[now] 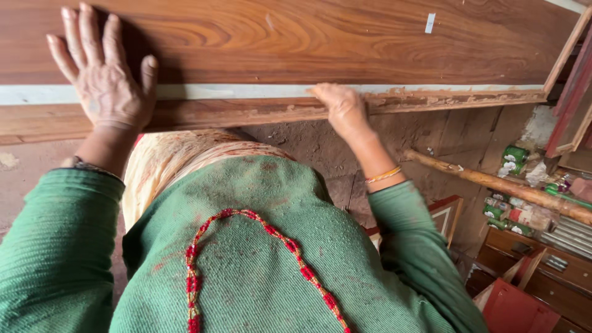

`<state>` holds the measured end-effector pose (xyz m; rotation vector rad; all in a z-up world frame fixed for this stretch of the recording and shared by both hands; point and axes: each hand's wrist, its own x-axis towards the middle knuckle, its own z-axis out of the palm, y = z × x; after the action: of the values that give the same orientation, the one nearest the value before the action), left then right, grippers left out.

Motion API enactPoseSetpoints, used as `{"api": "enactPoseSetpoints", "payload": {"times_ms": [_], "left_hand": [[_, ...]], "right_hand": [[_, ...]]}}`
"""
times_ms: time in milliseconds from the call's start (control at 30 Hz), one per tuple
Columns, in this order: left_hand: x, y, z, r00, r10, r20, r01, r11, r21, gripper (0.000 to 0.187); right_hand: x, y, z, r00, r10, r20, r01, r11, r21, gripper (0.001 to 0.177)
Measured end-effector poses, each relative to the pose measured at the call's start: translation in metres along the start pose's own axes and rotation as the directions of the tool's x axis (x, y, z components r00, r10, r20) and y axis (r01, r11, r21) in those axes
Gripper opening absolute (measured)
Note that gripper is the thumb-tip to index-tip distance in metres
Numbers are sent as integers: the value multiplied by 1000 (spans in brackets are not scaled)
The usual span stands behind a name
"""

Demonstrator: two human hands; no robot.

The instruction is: The person sands the edges and surface of a wooden door panel using a sanding block. They move along the perimeter and across the face of the panel, applying pressure to smooth the wood.

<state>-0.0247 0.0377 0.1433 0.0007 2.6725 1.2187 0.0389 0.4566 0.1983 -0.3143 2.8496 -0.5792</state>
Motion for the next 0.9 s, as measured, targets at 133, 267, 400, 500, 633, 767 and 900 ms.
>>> {"api": "enactPoseSetpoints", "payload": {"times_ms": [133, 267, 400, 500, 633, 767, 900], "left_hand": [[-3, -19, 8, 996, 90, 18, -91, 985, 145, 70], [0, -24, 9, 991, 136, -11, -134, 983, 125, 70], [-6, -29, 13, 993, 117, -13, -115, 988, 98, 70], [-4, -32, 14, 975, 203, -94, -194, 976, 97, 64], [-2, -19, 8, 952, 250, -177, -229, 965, 131, 65], [-5, -24, 20, 947, 232, -220, -196, 965, 174, 66], [-2, -31, 27, 939, 227, -258, -173, 961, 216, 66]], "right_hand": [[-5, -11, 7, 997, 59, 54, -50, 988, -147, 38], [12, -2, -24, 931, 291, 222, -285, 957, -60, 33], [14, -7, -13, 985, 161, 61, -168, 977, 132, 24], [3, -22, 16, 991, 100, -84, -76, 965, 252, 20], [-6, -36, 23, 989, -88, -115, 92, 995, 28, 30], [-4, -15, 27, 1000, -27, -6, 27, 988, 150, 41], [17, 12, 18, 903, -71, 423, -39, 969, 245, 32]]}}
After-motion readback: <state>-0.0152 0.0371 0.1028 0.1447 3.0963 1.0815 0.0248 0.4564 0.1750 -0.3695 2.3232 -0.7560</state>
